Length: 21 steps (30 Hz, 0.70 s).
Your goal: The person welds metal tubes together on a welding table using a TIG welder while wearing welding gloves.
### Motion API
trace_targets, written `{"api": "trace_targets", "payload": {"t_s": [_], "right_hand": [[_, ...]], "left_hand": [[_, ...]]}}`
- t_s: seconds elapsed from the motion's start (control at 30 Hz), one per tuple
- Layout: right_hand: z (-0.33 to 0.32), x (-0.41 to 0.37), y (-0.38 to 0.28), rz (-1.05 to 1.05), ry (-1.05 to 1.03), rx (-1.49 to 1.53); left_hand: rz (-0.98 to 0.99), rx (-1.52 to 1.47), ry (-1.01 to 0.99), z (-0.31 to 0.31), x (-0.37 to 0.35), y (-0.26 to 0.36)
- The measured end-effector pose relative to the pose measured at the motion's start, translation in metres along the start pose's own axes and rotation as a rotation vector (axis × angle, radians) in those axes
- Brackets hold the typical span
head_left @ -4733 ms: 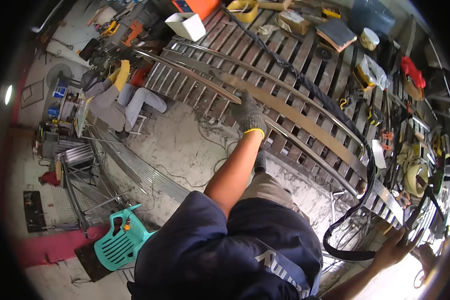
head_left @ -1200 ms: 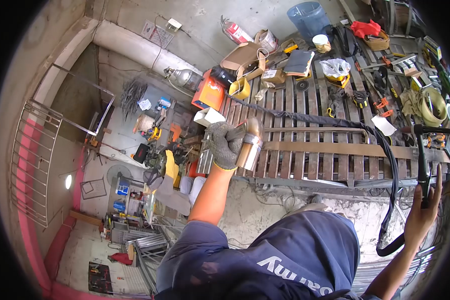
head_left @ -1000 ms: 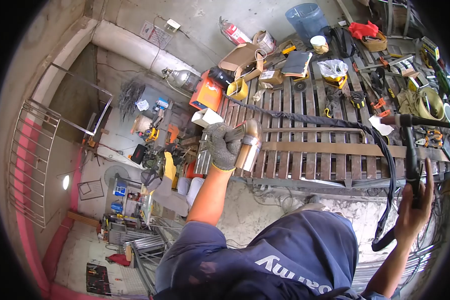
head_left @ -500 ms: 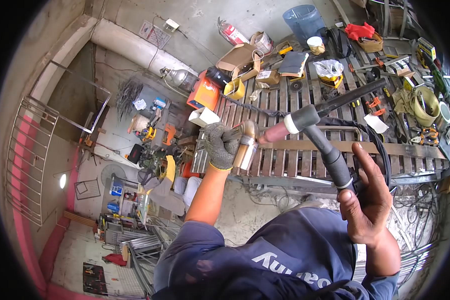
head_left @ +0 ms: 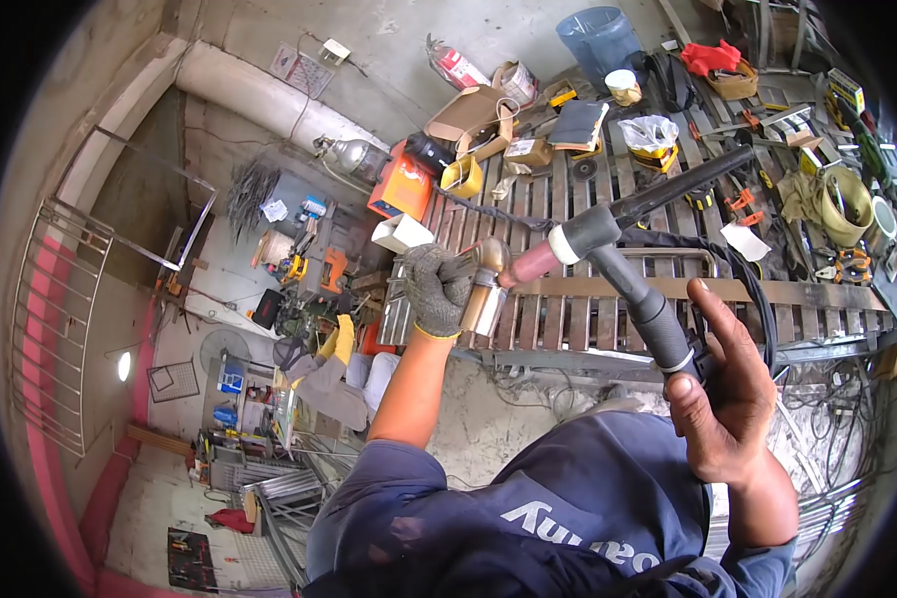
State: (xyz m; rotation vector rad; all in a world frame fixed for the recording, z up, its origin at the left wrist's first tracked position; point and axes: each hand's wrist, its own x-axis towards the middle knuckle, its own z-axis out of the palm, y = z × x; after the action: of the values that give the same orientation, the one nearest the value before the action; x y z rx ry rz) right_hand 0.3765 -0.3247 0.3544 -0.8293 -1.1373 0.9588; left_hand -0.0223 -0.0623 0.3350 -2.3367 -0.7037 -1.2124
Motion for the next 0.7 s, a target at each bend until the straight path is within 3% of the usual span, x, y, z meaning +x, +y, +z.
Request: {"api": "trace_targets", "payload": {"t_s": [0.1, 0.2, 0.37, 0.57, 0.7], "right_hand": [[0.000, 0.000, 0.001, 0.002, 0.017, -0.017], [-0.002, 0.004, 0.009, -0.221, 0.010, -0.169], [-0.006, 0.005, 0.000, -0.290, -0.008, -0.324], [-0.005, 0.006, -0.004, -0.393, -0.013, -0.445], [-0.007, 0.007, -0.007, -0.394, -0.053, -0.415]], "left_hand": [[-0.016, 0.010, -0.037, -0.002, -0.001, 0.000], [-0.010, -0.014, 0.010, 0.001, 0.001, 0.002], [-0.030, -0.027, 0.039, 0.003, -0.004, -0.003], [-0.037, -0.040, -0.035, 0.000, -0.005, -0.002], [-0.070, 0.106, -0.148, -0.003, -0.001, 0.000]]}}
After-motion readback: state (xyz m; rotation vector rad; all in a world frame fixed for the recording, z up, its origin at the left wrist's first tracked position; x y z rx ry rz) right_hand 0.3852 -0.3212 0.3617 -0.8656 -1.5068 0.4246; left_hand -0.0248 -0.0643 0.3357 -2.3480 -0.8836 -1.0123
